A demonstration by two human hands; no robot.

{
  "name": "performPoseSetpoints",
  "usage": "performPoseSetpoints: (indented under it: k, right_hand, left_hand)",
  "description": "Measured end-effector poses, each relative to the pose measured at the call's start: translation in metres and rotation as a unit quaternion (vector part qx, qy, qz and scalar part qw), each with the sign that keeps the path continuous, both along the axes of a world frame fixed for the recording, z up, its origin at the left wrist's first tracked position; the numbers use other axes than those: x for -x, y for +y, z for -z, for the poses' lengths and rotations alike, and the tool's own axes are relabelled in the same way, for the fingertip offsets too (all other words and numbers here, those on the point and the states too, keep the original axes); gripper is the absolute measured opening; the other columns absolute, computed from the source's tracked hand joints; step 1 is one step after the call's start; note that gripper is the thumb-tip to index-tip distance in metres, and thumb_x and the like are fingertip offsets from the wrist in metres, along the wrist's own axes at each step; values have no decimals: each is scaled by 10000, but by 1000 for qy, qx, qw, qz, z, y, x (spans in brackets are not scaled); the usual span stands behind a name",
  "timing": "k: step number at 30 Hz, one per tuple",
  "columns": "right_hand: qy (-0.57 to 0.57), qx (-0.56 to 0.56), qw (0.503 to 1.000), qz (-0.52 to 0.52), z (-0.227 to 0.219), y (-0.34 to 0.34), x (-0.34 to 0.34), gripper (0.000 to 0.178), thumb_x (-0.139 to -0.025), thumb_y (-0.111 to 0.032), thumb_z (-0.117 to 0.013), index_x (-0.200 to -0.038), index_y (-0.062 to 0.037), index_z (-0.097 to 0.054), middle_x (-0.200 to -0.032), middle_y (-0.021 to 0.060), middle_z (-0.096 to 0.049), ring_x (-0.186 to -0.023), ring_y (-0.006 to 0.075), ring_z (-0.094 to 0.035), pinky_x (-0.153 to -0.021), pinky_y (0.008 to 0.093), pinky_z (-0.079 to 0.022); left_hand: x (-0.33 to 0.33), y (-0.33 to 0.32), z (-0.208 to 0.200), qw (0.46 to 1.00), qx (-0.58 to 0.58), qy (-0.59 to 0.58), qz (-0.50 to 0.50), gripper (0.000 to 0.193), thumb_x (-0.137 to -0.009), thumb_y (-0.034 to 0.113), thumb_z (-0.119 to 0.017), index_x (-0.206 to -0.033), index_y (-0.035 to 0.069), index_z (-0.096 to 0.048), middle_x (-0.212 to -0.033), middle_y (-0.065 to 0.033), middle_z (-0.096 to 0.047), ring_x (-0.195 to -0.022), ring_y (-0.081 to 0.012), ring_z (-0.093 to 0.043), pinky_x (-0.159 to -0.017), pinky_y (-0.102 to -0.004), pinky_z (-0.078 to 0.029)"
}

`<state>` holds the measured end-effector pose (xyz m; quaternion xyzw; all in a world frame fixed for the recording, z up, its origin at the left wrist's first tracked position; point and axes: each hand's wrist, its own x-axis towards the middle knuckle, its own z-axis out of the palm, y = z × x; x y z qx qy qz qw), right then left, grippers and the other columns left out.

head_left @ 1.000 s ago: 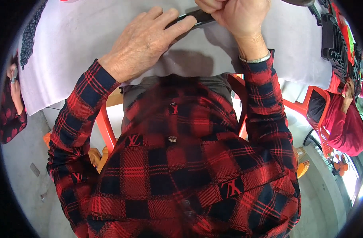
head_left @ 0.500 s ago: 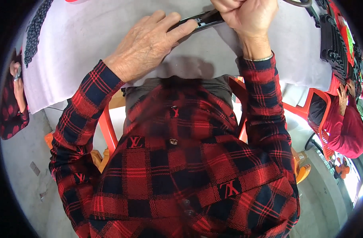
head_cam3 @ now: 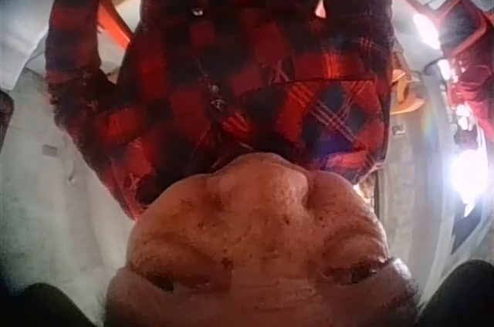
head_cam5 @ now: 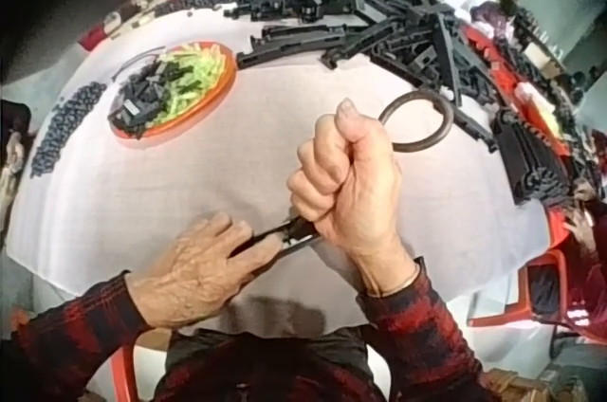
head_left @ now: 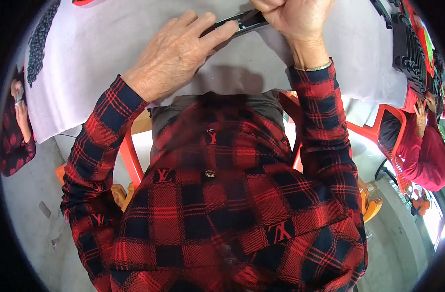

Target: The person assembles levels by inserting vials and plastic components into plastic frames by hand and pressing them into place using a looped metal tool.

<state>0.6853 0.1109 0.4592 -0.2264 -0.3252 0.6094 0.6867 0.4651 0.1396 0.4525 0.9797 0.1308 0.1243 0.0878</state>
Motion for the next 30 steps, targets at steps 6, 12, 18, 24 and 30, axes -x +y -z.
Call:
performPoseSetpoints:
  k: [6,12,18,24,30]
  right_hand:
    - [-17,13,1000,13,-1,-2,4,563,-1092,-473,-338,-633,-148,-347,-527,-44,-254,-420,90,-177,-398,267,-149]
    - [-21,-2,1000,19,1,-2,5,561,-1095,-464,-343,-635,-144,-348,-528,-43,-253,-420,91,-183,-402,267,-155]
    - [-10,-11,1000,20,4,-2,3,563,-1097,-460,-346,-634,-140,-346,-527,-40,-258,-416,91,-184,-398,267,-157]
    - [-24,-23,999,-1,3,-3,1,555,-1095,-452,-359,-638,-138,-350,-532,-40,-266,-422,90,-196,-402,264,-174]
    - [-47,-4,999,1,5,-6,15,509,-1092,-388,-376,-650,-135,-359,-553,-41,-279,-453,91,-230,-430,265,-208]
  left_hand:
    - [-1,0,0,1000,-4,-1,3,449,-916,102,-622,-1348,183,-533,-1007,-53,-533,-902,-266,-554,-796,-409,-509]
    - [0,0,0,1000,-3,13,7,432,-915,102,-626,-1331,177,-539,-1003,-53,-531,-901,-265,-549,-795,-413,-505]
    - [-2,2,0,1000,4,13,14,419,-917,111,-623,-1324,171,-542,-995,-52,-530,-905,-268,-547,-790,-413,-501]
    - [-3,2,-3,1000,12,22,12,409,-917,124,-620,-1317,168,-550,-996,-55,-536,-907,-274,-548,-787,-413,-499]
    - [0,4,2,1000,15,12,19,426,-913,127,-606,-1332,175,-549,-995,-50,-540,-920,-272,-550,-791,-409,-496]
